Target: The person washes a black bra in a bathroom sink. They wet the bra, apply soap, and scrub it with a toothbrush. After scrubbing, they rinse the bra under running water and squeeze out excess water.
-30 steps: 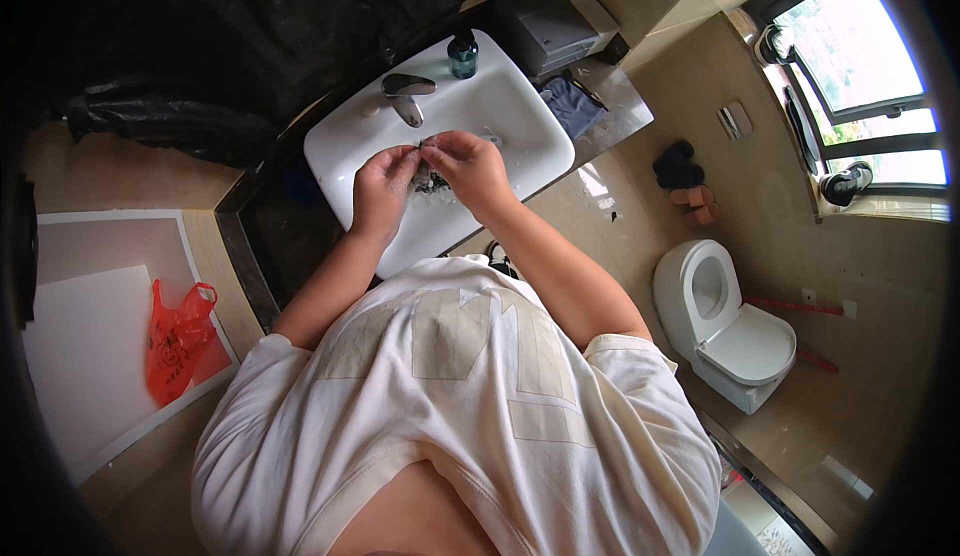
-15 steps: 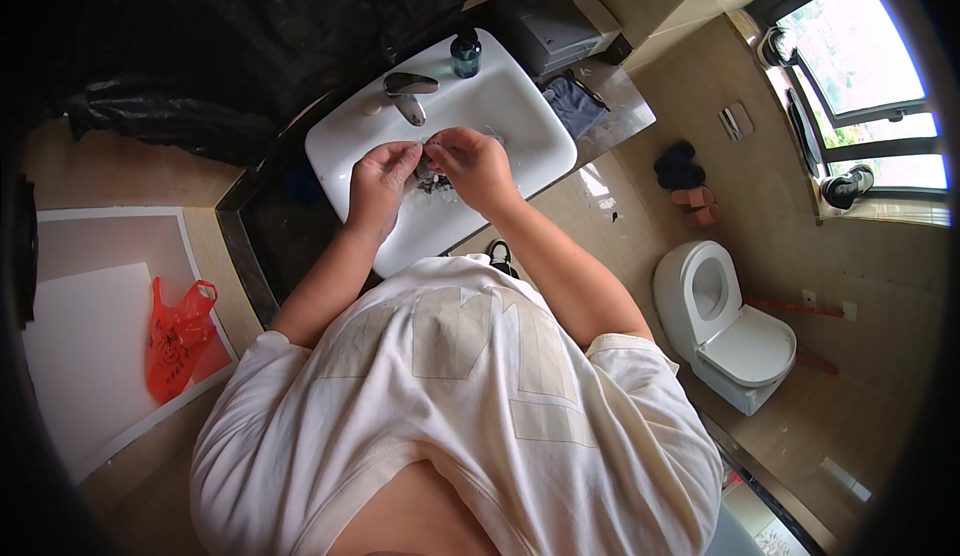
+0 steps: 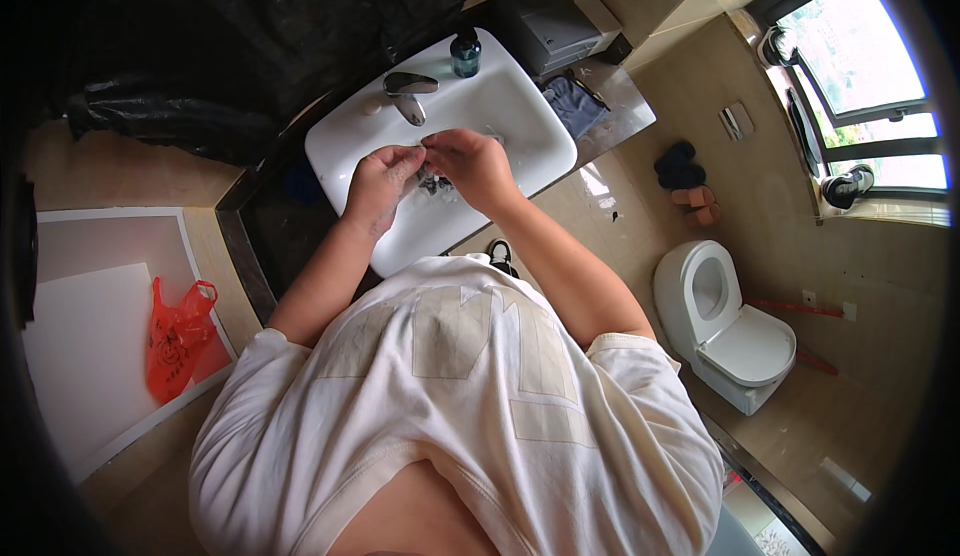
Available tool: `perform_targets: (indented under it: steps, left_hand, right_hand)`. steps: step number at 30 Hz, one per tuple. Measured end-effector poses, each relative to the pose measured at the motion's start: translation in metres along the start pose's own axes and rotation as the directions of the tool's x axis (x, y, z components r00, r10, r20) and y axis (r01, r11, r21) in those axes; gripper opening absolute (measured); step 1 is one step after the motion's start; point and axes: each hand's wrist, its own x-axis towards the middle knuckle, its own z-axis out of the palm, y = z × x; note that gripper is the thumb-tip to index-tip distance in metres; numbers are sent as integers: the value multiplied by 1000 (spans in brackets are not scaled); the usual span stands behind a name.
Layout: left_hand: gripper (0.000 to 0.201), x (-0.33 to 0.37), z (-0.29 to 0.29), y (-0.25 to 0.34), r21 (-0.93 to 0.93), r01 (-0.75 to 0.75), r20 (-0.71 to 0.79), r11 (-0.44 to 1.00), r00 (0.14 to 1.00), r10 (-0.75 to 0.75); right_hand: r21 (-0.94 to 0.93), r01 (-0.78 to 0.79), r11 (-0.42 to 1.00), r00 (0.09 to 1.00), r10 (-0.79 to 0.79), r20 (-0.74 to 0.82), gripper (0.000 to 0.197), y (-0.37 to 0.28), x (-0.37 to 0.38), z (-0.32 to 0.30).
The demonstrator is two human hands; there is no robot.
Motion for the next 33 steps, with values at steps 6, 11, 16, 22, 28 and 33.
perform_targets:
  steps: [6, 11, 16, 22, 28, 33]
  left_hand:
    - [22, 4, -5, 3, 8, 61, 100, 998, 993, -61]
    - [33, 10, -9, -16, 394, -117, 246, 912, 969, 18]
    - [32, 16, -32, -24, 465, -185, 198, 866, 975, 101]
    - [28, 17, -35, -20, 569, -85, 144, 818, 990, 2]
    - [26, 15, -19, -10, 759, -141, 234, 635, 970, -64]
    - [25, 12, -27, 2, 793, -134, 262, 595, 956, -134]
  right_hand:
    - [-25, 1, 1000, 1000, -1, 5, 14, 1, -4, 1]
    - [107, 67, 992, 994, -58, -88, 13, 14, 6, -1]
    - [483, 0, 876, 973, 112, -201, 19, 5, 19, -28]
    - [-222, 153, 963, 965, -193, -175, 34, 8, 29, -63]
    - [-705, 504, 498, 863, -307, 401, 52, -1, 6, -18]
    - [-718, 431, 548, 891, -132, 434, 46, 19, 9, -20]
